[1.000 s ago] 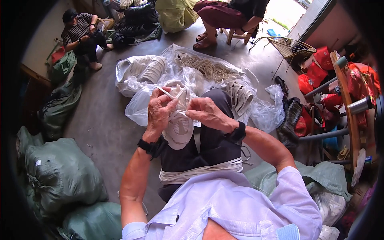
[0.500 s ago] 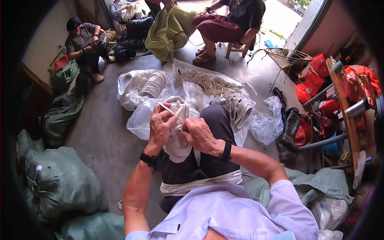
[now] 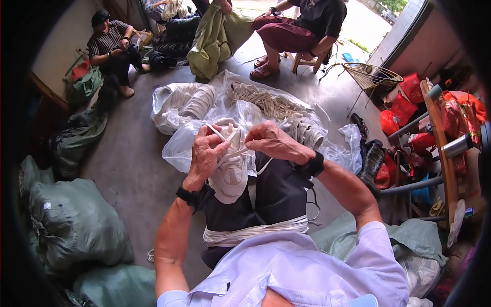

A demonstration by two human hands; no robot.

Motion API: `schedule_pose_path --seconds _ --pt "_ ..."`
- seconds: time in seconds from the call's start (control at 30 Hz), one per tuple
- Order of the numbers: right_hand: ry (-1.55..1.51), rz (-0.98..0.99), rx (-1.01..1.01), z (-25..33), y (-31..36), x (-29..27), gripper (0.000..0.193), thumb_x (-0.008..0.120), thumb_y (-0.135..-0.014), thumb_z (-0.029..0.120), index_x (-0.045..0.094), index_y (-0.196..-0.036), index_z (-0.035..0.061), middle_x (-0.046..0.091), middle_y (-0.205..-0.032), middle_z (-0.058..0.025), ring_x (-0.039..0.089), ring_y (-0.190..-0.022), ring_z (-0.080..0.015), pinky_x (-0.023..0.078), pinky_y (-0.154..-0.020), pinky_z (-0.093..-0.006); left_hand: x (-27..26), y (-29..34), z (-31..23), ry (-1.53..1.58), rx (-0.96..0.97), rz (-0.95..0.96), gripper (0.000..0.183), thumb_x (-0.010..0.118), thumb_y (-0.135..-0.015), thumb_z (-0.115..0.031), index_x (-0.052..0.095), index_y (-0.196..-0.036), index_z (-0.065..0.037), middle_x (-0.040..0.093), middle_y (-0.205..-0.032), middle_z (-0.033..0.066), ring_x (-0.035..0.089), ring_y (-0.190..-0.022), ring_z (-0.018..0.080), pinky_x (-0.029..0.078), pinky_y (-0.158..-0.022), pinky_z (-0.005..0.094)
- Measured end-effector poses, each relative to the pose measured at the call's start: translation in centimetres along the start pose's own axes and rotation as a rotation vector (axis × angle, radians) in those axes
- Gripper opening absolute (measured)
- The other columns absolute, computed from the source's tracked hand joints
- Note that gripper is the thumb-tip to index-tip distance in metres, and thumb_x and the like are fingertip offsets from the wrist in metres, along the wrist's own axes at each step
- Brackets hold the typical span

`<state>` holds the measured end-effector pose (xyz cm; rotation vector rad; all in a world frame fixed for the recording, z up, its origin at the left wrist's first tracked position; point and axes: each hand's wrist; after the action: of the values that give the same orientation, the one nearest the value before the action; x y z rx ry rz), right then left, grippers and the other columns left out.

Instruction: Insert and thread laces into a pair of athletic shoes.

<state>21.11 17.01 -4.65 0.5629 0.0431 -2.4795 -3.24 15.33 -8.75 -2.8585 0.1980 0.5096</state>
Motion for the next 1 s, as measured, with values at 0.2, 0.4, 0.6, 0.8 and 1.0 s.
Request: schedule_pose_path --seconds 0.2,0.4,0.6,0.8,1.0 --pt "0.405 0.071 -0.078 1.0 2.0 -3.8 0.028 0.067 -0.088 0.022 0.071 -0.092 -0.0052 0.061 -0.069 -0.0142 0.059 -0.063 -0.0208 0.048 -0.062 -0.0380 -0.2 0.0 0.1 -0.007 0.004 0.002 0.016 0.079 -0.083 -0.013 0.079 -0.088 0.003 0.058 -0.122 0.0066 0.056 -0.115 0.0190 0.045 -0.097 0.0321" --pt "0.283 0.164 0.018 1.3 5.2 -6.6 0.036 0.068 -0.093 0.033 0.071 -0.085 -0.0021 0.063 -0.065 -0.0046 0.058 -0.061 -0.0127 0.045 -0.058 -0.0328 0.0 0.1 -0.2 0.005 0.016 -0.019 0.016 0.079 -0.084 -0.012 0.079 -0.088 0.004 0.059 -0.121 0.0072 0.057 -0.114 0.0200 0.045 -0.097 0.0328" --pt "0.013 0.112 -0.079 3.0 7.2 -6.0 0.039 0.073 -0.093 0.037 0.071 -0.082 0.0003 0.065 -0.067 -0.0004 0.055 -0.063 -0.0077 0.040 -0.056 -0.0281 0.1 0.2 -0.3 0.025 0.008 -0.049 0.018 0.078 -0.083 -0.013 0.079 -0.088 0.004 0.060 -0.118 0.0090 0.060 -0.111 0.0224 0.047 -0.097 0.0352" --pt "-0.047 -0.062 -0.122 3.0 9.7 -9.2 0.036 0.074 -0.094 0.031 0.067 -0.074 0.0019 0.057 -0.062 0.0023 0.050 -0.060 -0.0051 0.038 -0.055 -0.0269 0.2 0.2 -0.5 0.071 -0.029 -0.049 0.016 0.079 -0.083 -0.012 0.078 -0.086 0.004 0.060 -0.117 0.0081 0.059 -0.111 0.0213 0.046 -0.097 0.0339" --pt "0.211 0.077 0.152 -1.5 9.9 -8.3 0.041 0.070 -0.096 0.037 0.066 -0.078 0.0006 0.060 -0.065 -0.0012 0.055 -0.063 -0.0096 0.043 -0.060 -0.0289 0.1 0.1 -0.5 0.090 -0.025 -0.078 0.015 0.078 -0.084 -0.008 0.076 -0.085 0.006 0.061 -0.119 0.0081 0.059 -0.112 0.0196 0.045 -0.097 0.0314"
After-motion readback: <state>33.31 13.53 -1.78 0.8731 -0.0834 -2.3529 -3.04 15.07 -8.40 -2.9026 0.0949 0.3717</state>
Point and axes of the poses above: each hand's wrist, its own y-axis away from the middle knuckle, its own x-axis out of the palm, z = x × y
